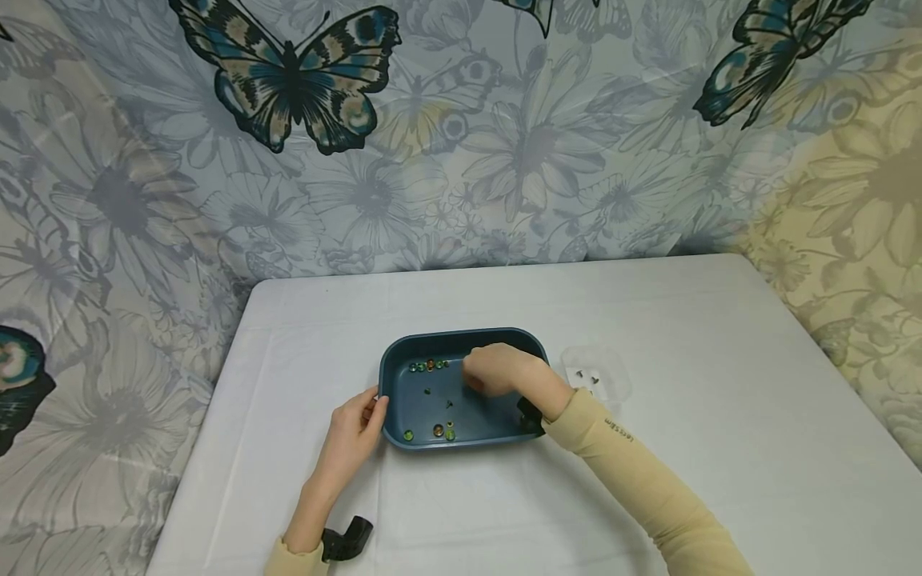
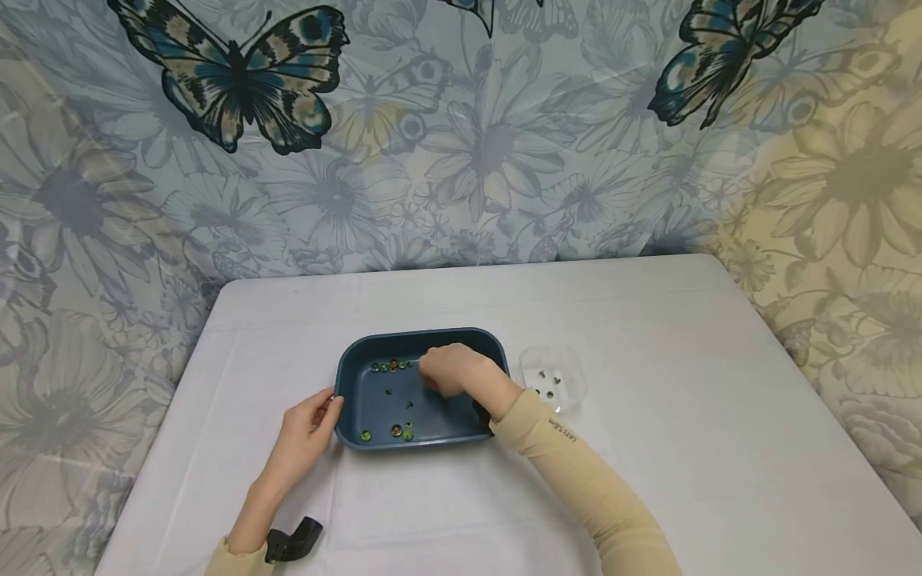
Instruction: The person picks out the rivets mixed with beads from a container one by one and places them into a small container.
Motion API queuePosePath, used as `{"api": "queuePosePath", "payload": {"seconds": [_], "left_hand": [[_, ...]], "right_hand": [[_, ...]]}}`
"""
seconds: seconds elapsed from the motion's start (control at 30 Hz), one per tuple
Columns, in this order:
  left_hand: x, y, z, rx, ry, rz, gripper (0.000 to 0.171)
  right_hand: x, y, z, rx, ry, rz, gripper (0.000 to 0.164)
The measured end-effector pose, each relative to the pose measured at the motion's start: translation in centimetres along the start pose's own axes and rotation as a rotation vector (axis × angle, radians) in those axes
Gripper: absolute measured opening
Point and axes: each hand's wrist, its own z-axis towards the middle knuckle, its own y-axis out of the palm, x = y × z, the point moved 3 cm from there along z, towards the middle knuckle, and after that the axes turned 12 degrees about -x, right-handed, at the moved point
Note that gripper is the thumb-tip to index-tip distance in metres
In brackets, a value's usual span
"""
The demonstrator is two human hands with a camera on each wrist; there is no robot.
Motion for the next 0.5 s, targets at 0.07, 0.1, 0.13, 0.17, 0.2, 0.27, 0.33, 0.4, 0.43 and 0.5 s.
{"api": "queuePosePath", "payload": {"seconds": [0.07, 0.1, 0.13, 0.17, 0.2, 0.27, 0.33, 0.4, 0.43, 0.5], "left_hand": [[0.0, 0.0, 0.0, 0.000, -0.001, 0.001, 0.025], [0.0, 0.0, 0.0, 0.000, -0.002, 0.001, 0.025], [0.1, 0.0, 0.0, -0.001, -0.003, 0.002, 0.026], [0.1, 0.0, 0.0, 0.000, -0.004, 0.001, 0.026], [0.1, 0.0, 0.0, 0.000, -0.003, 0.001, 0.026], [0.1, 0.0, 0.0, -0.001, -0.004, -0.003, 0.026], [0.0, 0.0, 0.0, -0.002, -0.003, -0.003, 0.026], [-0.1, 0.0, 0.0, -0.003, -0.003, -0.004, 0.026], [-0.1, 0.0, 0.0, -0.003, -0.004, -0.004, 0.026], [-0.1, 0.1, 0.0, -0.003, -0.002, -0.004, 0.027]], "right_hand": [[0.0, -0.3, -0.3, 0.008, -0.003, 0.001, 0.028], [0.0, -0.4, -0.4, 0.013, -0.005, 0.004, 0.028], [-0.1, -0.5, -0.5, 0.016, -0.005, 0.005, 0.027], [-0.1, -0.7, -0.7, 0.020, -0.004, 0.004, 0.026], [-0.1, -0.8, -0.8, 0.026, -0.006, 0.002, 0.026], [0.0, -0.9, -1.1, 0.038, -0.010, -0.001, 0.024], [0.0, -1.1, -1.3, 0.051, -0.015, -0.013, 0.023], [0.0, -1.1, -1.5, 0.061, -0.021, -0.018, 0.022], [0.1, -1.2, -1.5, 0.064, -0.024, -0.020, 0.021], [0.1, -1.3, -1.7, 0.069, -0.026, -0.021, 0.020]]}}
